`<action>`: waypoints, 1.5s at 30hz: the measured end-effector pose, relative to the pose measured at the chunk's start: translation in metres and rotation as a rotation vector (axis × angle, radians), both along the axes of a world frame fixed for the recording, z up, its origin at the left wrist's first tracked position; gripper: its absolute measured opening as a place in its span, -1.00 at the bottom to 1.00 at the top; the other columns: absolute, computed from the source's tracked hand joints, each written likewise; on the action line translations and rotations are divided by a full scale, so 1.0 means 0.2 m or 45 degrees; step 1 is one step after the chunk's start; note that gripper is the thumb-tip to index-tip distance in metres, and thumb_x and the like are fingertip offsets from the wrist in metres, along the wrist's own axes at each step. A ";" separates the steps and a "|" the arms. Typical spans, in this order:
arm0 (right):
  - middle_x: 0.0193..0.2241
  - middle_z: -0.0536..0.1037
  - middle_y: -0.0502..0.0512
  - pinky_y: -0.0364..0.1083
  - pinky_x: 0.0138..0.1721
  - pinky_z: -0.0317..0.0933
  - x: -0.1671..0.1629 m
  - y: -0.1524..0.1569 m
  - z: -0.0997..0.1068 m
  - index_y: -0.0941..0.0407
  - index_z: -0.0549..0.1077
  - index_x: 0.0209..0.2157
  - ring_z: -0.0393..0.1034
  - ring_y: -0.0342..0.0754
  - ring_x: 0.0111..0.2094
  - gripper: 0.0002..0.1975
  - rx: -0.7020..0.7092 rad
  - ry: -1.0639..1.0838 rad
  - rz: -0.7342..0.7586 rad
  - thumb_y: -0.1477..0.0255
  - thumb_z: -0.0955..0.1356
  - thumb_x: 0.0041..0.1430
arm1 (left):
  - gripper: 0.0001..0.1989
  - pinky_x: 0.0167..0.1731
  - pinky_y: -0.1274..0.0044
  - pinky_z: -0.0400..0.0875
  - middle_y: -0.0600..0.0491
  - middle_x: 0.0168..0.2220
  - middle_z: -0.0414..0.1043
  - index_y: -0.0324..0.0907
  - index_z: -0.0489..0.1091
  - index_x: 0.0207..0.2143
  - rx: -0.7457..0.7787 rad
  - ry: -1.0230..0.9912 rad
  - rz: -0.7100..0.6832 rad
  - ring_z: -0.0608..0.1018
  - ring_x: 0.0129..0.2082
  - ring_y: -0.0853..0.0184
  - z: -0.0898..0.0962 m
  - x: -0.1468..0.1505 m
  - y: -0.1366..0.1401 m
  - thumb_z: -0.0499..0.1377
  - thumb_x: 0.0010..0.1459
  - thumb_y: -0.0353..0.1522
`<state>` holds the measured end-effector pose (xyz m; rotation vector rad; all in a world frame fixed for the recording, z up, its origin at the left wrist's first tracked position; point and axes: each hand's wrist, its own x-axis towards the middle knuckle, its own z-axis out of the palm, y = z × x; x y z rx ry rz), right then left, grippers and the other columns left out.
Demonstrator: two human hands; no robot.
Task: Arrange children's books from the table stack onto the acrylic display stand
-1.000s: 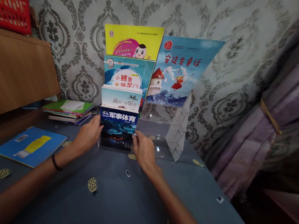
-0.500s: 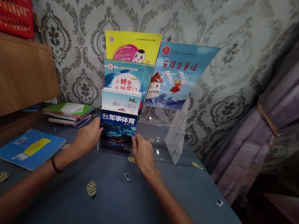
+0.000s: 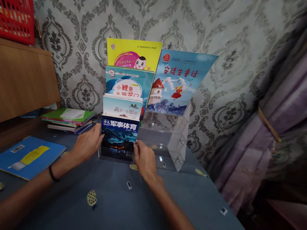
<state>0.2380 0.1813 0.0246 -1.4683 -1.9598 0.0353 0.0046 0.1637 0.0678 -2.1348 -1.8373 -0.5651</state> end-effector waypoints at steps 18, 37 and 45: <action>-0.37 0.65 0.15 -0.09 -0.35 0.15 -0.01 -0.06 0.07 0.12 0.53 -0.22 0.54 0.08 -0.31 -0.69 -0.091 -0.020 -0.040 0.35 0.18 0.35 | -0.87 -0.33 0.38 0.43 -0.11 -0.08 0.51 -0.20 0.17 -0.07 -0.096 0.001 0.032 0.61 -0.12 0.06 0.05 0.01 -0.05 -0.01 0.40 -0.34; -0.35 0.67 0.13 -0.08 -0.31 0.20 0.00 -0.06 0.07 0.12 0.54 -0.14 0.55 0.07 -0.27 -0.67 -0.084 0.072 -0.039 0.30 0.22 0.28 | -0.86 -0.27 0.35 0.44 -0.11 -0.15 0.54 -0.20 0.16 -0.06 -0.120 -0.007 0.050 0.63 -0.13 0.04 0.06 0.01 -0.06 0.00 0.39 -0.34; -0.33 0.67 0.10 -0.08 -0.30 0.20 -0.01 -0.09 0.10 0.10 0.51 -0.05 0.56 0.07 -0.26 -0.67 -0.117 0.070 -0.041 0.29 0.24 0.28 | -0.85 -0.28 0.37 0.44 -0.14 -0.17 0.54 -0.22 0.19 -0.05 -0.110 -0.050 0.027 0.63 -0.15 0.06 0.06 0.00 -0.07 0.01 0.38 -0.34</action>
